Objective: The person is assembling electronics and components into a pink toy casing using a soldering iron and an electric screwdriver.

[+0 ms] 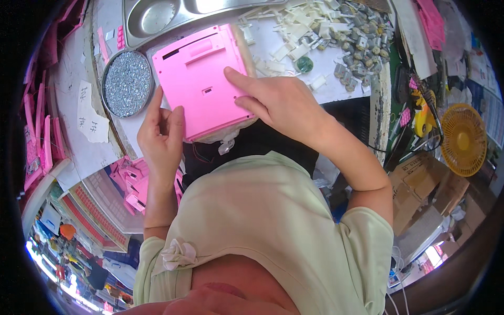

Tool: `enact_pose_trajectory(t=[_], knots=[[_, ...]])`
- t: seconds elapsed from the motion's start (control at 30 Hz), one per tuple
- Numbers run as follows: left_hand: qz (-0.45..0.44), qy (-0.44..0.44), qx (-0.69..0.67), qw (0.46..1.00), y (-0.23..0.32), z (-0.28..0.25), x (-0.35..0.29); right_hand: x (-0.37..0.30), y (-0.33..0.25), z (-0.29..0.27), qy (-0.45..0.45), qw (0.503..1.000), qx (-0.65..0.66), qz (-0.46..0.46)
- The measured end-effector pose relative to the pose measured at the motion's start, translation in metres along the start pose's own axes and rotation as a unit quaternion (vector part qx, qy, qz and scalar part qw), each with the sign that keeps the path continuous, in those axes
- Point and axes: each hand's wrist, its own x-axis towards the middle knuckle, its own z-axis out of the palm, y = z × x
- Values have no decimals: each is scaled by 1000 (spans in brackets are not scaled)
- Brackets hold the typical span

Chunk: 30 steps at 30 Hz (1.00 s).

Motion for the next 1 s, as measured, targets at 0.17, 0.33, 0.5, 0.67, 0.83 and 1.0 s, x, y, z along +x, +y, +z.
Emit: enact_pose_trajectory(t=[0.17, 0.33, 0.5, 0.67, 0.83, 1.0], knots=[[-25, -29, -18, 999, -5, 3, 2, 9, -9, -14, -90, 987, -130, 24], [-72, -72, -62, 993, 0, -10, -5, 18, -7, -27, -132, 981, -142, 3], [-64, -159, -81, 982, 7, -24, -1, 18, 6, -25, -132, 990, -43, -30], [-26, -244, -34, 969, -5, -36, -3, 18, 12, -23, -146, 987, -5, -65], [-49, -259, 27, 964, -17, -31, -13, 15, 5, -22, -149, 984, -74, -68], [-47, -310, 36, 949, -8, -60, 11, 33, -28, -38, -243, 929, -277, -46]])
